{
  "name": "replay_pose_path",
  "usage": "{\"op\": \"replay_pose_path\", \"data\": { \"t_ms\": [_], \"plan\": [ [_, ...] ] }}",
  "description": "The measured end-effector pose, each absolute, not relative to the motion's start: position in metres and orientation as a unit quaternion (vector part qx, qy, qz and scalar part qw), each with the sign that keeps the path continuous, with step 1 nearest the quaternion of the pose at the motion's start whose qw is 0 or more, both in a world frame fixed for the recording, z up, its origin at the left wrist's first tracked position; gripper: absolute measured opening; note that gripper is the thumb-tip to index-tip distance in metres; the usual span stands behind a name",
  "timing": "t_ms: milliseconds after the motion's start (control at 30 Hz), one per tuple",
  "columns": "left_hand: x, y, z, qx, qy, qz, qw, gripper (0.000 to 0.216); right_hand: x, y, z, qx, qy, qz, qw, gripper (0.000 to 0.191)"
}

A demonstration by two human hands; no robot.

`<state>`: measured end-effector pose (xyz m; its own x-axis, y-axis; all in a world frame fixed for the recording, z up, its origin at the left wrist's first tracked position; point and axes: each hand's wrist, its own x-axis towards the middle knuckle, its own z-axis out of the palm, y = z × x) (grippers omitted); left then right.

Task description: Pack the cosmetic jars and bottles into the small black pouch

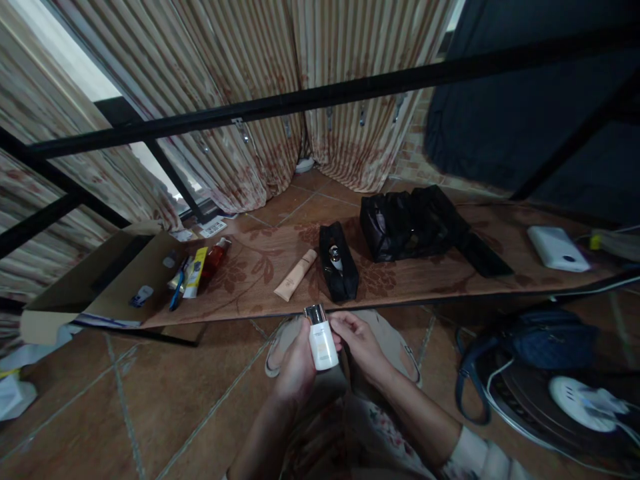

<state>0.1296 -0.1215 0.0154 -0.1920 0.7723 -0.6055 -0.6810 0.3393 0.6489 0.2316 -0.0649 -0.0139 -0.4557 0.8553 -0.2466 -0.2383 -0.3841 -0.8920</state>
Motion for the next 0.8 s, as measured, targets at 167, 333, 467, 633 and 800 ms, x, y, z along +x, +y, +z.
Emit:
{"op": "replay_pose_path", "data": {
  "t_ms": [167,333,467,633,800],
  "plan": [
    [0.133,-0.124,0.010,0.064,0.465,0.575,0.670,0.048,0.229,-0.065,-0.009,-0.376,-0.409,0.753,0.351,0.035],
    [0.134,-0.129,0.010,0.086,0.447,0.580,0.676,0.029,0.231,-0.064,-0.011,-0.381,-0.411,0.751,0.349,0.035],
    [0.131,-0.134,0.009,0.155,0.465,0.542,0.682,0.033,0.231,-0.063,-0.009,-0.381,-0.414,0.750,0.349,0.033],
    [0.132,-0.136,0.009,0.204,0.481,0.495,0.694,0.044,0.230,-0.061,-0.004,-0.367,-0.412,0.744,0.377,0.043],
    [0.135,-0.138,0.007,0.226,0.479,0.478,0.701,0.040,0.228,-0.059,-0.002,-0.363,-0.448,0.735,0.357,0.038]
  ]
}}
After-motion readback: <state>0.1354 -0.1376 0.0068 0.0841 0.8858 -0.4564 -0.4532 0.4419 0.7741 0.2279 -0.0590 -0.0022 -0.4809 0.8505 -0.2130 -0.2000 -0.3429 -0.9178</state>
